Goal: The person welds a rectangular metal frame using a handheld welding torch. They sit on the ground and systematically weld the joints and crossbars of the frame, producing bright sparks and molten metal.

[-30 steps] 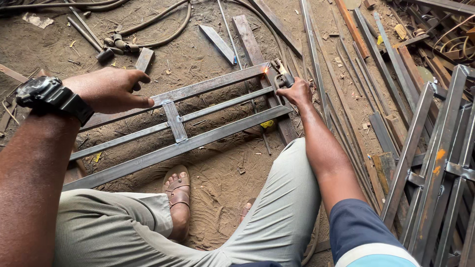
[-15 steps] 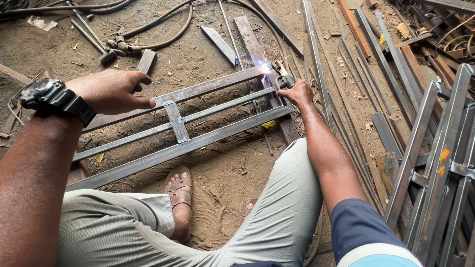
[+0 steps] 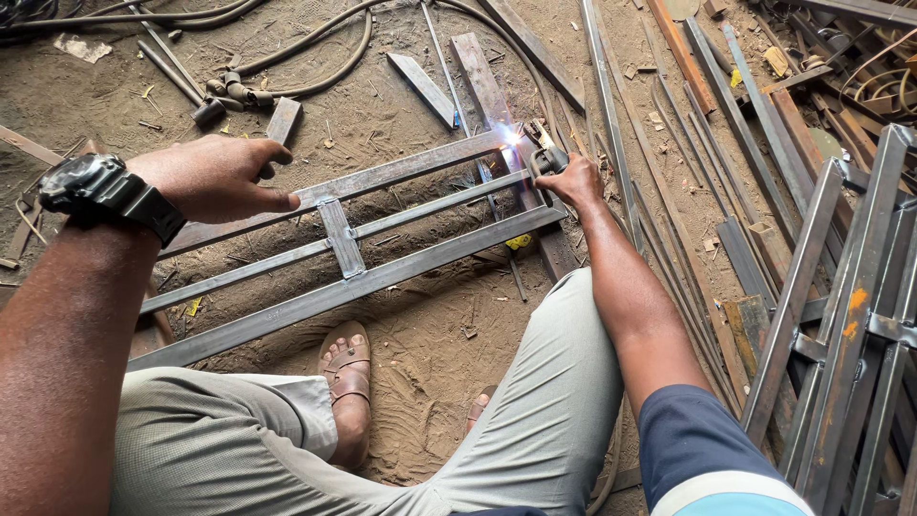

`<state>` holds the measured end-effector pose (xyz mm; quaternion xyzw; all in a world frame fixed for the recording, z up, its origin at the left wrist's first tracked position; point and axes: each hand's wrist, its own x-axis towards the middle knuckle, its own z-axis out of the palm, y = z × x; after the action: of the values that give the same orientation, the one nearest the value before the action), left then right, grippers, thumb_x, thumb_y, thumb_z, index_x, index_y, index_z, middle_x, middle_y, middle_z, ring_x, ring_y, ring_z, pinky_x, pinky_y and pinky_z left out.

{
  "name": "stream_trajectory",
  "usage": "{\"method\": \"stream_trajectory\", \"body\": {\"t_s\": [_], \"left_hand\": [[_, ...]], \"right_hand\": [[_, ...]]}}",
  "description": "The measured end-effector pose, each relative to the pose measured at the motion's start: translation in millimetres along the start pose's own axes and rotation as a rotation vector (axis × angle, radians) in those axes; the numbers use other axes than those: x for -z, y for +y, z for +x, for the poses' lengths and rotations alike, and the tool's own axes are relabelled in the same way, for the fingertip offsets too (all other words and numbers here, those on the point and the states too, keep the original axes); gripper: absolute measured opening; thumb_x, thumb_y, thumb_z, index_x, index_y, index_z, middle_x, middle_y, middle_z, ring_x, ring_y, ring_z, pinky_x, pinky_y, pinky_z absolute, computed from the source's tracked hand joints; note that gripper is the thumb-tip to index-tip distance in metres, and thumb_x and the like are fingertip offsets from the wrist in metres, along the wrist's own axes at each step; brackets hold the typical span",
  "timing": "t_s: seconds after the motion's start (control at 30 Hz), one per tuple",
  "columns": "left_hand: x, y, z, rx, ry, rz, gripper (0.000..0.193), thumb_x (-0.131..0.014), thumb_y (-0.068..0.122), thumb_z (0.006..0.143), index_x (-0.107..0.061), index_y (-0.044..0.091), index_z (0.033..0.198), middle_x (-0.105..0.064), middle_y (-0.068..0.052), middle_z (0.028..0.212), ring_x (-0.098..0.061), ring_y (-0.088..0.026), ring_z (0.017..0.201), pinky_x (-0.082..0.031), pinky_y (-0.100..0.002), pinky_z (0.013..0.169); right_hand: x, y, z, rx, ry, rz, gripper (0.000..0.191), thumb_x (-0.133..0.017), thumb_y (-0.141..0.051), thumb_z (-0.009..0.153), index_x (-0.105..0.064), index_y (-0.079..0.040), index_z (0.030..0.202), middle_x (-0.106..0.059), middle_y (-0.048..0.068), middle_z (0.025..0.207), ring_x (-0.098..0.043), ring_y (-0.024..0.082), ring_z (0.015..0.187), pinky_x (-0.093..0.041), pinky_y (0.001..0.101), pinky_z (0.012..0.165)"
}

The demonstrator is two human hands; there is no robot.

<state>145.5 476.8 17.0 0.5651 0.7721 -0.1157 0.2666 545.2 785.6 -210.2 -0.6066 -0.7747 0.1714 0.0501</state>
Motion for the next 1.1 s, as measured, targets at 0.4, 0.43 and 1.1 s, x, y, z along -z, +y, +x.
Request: {"method": "stream_trajectory", "body": {"t_s": [0.4,0.43,1.1], "left_hand": [[-7,-6,3,0.028,-0.036,-0.007,0.078,-0.063,0.057,0.092,-0.042,0.019,0.157,-0.063,-0.018,0.141,-0.064,-0.033,0.128,-0.056,-0.050,0.107],[-8,-6,4,0.014,-0.035,-0.003,0.079,-0.063,0.057,0.092,-0.041,0.018,0.157,-0.063,-0.018,0.141,-0.064,-0.033,0.128,-0.056,-0.050,0.107],[-19,-3,-46,-0.062,-0.007,-0.067,0.076,-0.068,0.053,0.088,-0.045,0.019,0.152,-0.062,-0.017,0.142,-0.062,-0.033,0.130,-0.051,-0.046,0.110]], "right_hand": [[-2,2,-1,0.049,0.116,0.031,0.078,-0.090,-0.053,0.064,-0.063,-0.002,0.117,-0.067,0.014,0.104,-0.066,0.023,0.095,-0.058,0.0406,0.071],[-1,3,-1,0.066,0.139,0.016,0.084,-0.092,-0.053,0.064,-0.061,0.001,0.120,-0.066,0.016,0.105,-0.065,0.024,0.093,-0.058,0.0403,0.069],[-17,54,-91,-0.249,-0.019,0.066,0.063,-0.083,-0.052,0.077,-0.065,-0.005,0.114,-0.074,0.015,0.096,-0.073,0.026,0.079,-0.062,0.0422,0.062]]}}
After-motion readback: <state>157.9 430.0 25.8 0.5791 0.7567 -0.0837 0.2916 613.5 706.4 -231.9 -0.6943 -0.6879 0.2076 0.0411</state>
